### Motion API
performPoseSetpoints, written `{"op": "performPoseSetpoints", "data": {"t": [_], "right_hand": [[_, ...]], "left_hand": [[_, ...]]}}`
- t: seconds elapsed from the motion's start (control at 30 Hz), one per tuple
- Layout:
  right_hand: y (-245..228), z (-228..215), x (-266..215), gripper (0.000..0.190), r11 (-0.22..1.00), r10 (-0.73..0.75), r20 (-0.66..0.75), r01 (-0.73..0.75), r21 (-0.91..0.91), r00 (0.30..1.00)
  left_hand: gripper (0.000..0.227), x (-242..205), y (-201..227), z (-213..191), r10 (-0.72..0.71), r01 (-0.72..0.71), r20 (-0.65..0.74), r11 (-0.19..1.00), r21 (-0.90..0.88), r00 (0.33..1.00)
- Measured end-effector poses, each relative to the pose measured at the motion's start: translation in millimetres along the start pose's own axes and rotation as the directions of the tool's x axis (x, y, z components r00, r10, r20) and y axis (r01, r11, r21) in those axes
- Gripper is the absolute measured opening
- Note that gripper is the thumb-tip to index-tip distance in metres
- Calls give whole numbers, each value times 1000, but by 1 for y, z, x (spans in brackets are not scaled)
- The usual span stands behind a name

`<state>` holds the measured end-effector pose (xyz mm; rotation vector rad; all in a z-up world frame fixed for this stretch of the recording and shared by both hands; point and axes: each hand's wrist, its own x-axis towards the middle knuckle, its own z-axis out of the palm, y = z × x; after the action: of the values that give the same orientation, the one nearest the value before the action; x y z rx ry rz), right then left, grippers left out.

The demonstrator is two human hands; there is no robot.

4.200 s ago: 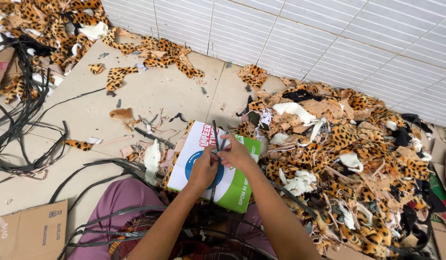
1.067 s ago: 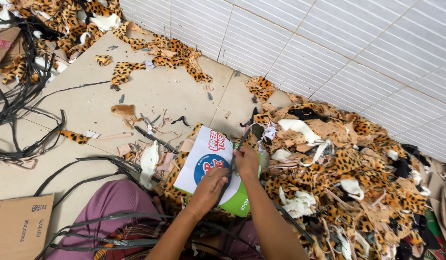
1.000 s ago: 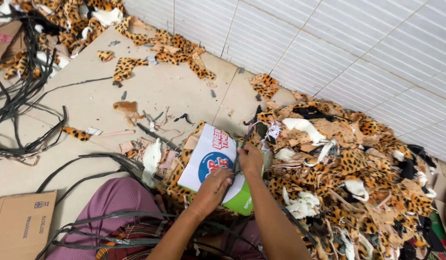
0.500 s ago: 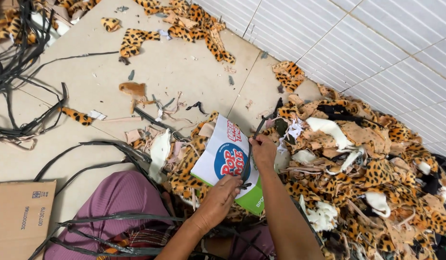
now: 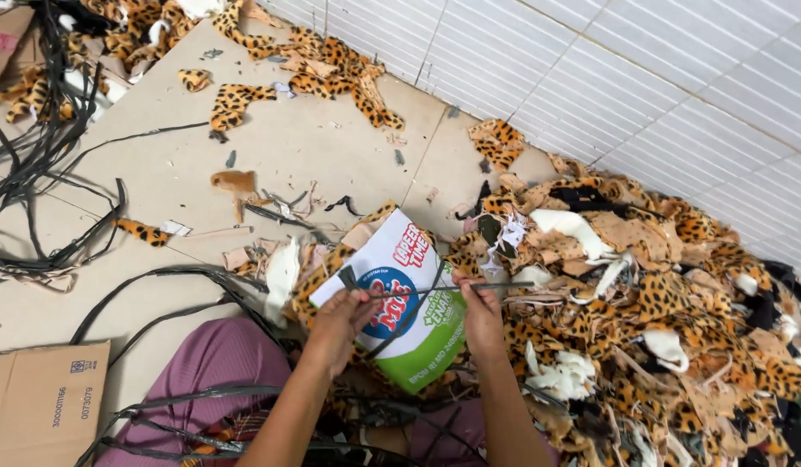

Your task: Gathering and packing leopard-print fabric scraps into a cardboard box while sitting on the floor.

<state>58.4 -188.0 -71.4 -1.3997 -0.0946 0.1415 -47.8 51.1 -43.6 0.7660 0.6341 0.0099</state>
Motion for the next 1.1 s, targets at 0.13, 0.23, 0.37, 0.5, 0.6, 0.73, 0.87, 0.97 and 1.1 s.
{"op": "performPoseSetpoints", "data": {"t": [0.13, 0.23, 0.37, 0.5, 0.6, 0.73, 0.87, 0.97, 1.1], "right_hand": [[-44, 0, -42, 17, 992, 29, 169, -8, -125, 985], [-72, 11, -63, 19, 894, -78, 417, 249, -374, 905], [-61, 23, -86, 16, 292, -217, 760, 784, -548, 613], [-14, 19, -97, 15, 98, -120, 787, 796, -598, 606], [-36, 26, -110, 11, 152, -194, 747, 771, -618, 636], [-52, 40, -119, 15, 157, -232, 718, 754, -638, 656], [-69, 54, -112, 9, 172, -59, 720, 717, -675, 692], [-52, 56, -97, 9, 170, 111, 712, 692, -701, 694], [-64, 72, -76, 26, 183, 379, 537, 508, -842, 753]], "left_hand": [[21, 19, 12, 8, -24, 21, -27, 997, -79, 999], [20, 36, 13, 11, -42, 36, -50, 994, -101, 998], [21, 34, 11, 27, -33, 33, -21, 999, -25, 999], [20, 24, 16, 47, -13, 10, 45, 998, 58, 999], [20, 25, 17, 56, -17, 11, 55, 995, 103, 998], [21, 19, 13, 57, -29, 23, 51, 993, 118, 998], [23, 18, 11, 67, 37, -67, 141, 976, 209, 989], [26, -5, 23, 75, 77, -156, 198, 892, 424, 977], [48, -43, 44, 67, 195, -375, 322, 540, 754, 926]]}}
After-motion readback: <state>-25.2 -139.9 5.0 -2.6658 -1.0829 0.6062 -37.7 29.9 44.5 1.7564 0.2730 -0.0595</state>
